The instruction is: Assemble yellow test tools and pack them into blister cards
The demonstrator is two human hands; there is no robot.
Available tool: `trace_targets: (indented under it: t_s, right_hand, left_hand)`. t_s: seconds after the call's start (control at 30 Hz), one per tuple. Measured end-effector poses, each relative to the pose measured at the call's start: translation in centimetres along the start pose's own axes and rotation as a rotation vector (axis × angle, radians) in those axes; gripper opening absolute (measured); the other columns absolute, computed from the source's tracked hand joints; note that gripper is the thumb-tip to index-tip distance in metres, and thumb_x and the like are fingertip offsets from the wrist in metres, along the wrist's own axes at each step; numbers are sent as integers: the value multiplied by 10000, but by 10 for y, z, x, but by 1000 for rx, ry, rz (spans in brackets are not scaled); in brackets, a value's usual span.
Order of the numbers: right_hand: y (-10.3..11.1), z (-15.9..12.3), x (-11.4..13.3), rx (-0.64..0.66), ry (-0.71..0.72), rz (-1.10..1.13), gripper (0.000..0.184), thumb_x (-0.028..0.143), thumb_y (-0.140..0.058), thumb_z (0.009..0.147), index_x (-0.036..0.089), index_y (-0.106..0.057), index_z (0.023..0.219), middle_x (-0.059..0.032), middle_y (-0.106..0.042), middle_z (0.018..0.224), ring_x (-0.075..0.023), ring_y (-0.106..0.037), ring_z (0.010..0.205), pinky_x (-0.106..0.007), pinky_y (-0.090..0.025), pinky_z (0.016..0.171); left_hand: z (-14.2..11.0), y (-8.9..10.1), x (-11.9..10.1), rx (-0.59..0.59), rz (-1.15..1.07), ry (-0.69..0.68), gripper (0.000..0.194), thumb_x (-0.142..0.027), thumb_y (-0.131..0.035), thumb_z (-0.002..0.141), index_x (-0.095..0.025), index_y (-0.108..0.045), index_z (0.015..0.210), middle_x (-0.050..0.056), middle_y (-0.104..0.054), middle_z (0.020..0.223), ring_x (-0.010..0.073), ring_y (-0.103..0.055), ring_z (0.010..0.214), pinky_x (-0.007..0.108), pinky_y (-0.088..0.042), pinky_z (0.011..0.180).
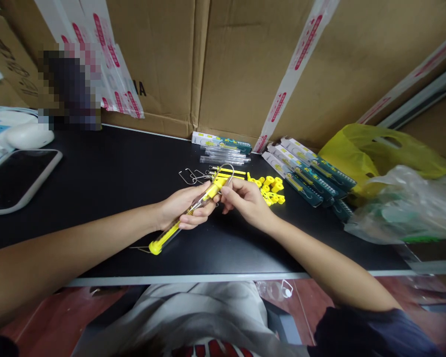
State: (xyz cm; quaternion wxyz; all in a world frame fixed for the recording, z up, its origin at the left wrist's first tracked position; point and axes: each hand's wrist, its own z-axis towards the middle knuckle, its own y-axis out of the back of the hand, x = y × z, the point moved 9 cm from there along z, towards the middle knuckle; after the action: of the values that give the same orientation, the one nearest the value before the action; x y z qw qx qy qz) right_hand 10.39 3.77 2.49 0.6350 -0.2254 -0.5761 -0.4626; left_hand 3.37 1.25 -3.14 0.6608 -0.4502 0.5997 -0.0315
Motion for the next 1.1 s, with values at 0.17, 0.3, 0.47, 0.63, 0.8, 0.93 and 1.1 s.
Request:
trace_targets:
  t_s: [0.17,0.3,0.47,0.63,0.8,0.93,1.1]
  right_hand:
    - [-1,-3,2,-3,-16,-47,381,488,-588,881,168,-526,682,36,-534,574,-70,-519,494,-205,-466,514]
    - [-2,-2,0,-2,-34,-17,388,510,-569,885,164,-552,709,38,-520,600,-63,-495,497,-199,-484,499]
    - [20,5,-10,-124,-78,108,346,527,-591,858,204,-473,832,68,-520,626,-66,-497,494,-198,-511,459]
    - [24,12,-14,-16,-100,152,388,418,-738,759,185,-567,1017,41,-585,756,-63,-528,558,-213,-553,502]
    - [26,15,-11,30,-73,124,274,389,-744,764,160,-656,885,-6,-652,819,-75,-587,616,-194,-536,525]
    - [30,16,-9,47,-60,81,266,374,-759,756,158,-680,890,15,-659,732,-65,-579,570,-199,-526,551]
    - [29,15,-6,63,-53,28,302,360,-806,706,154,-681,888,-4,-688,818,-78,-610,629,-211,-532,599]
  left_hand:
    - [0,0,2,36,-27,26,367,-503,-379,965,-183,-500,835,-88,-410,471,20,-163,263,111,-268,226]
    - [0,2,-3,-48,39,-13,382,-508,-364,966,-178,-505,835,-88,-399,468,20,-175,272,109,-255,237]
    - [-3,2,-14,-198,186,-67,362,-398,-264,987,-153,-527,938,-46,-469,545,43,-332,321,139,-334,308]
    - [-6,6,-28,-256,330,-187,178,-213,-420,911,-164,-511,1056,-36,-521,649,48,-435,398,144,-393,371]
    - [-6,10,-23,-256,465,-135,204,-370,-502,928,-194,-488,1032,-44,-534,689,43,-445,377,151,-407,325]
    - [-7,8,-20,-237,557,-91,296,-449,-498,932,-218,-462,1113,-59,-532,648,30,-395,306,132,-344,278]
    - [-7,8,-20,-227,604,-81,345,-494,-503,923,-218,-471,1128,-80,-461,630,10,-310,313,117,-298,279]
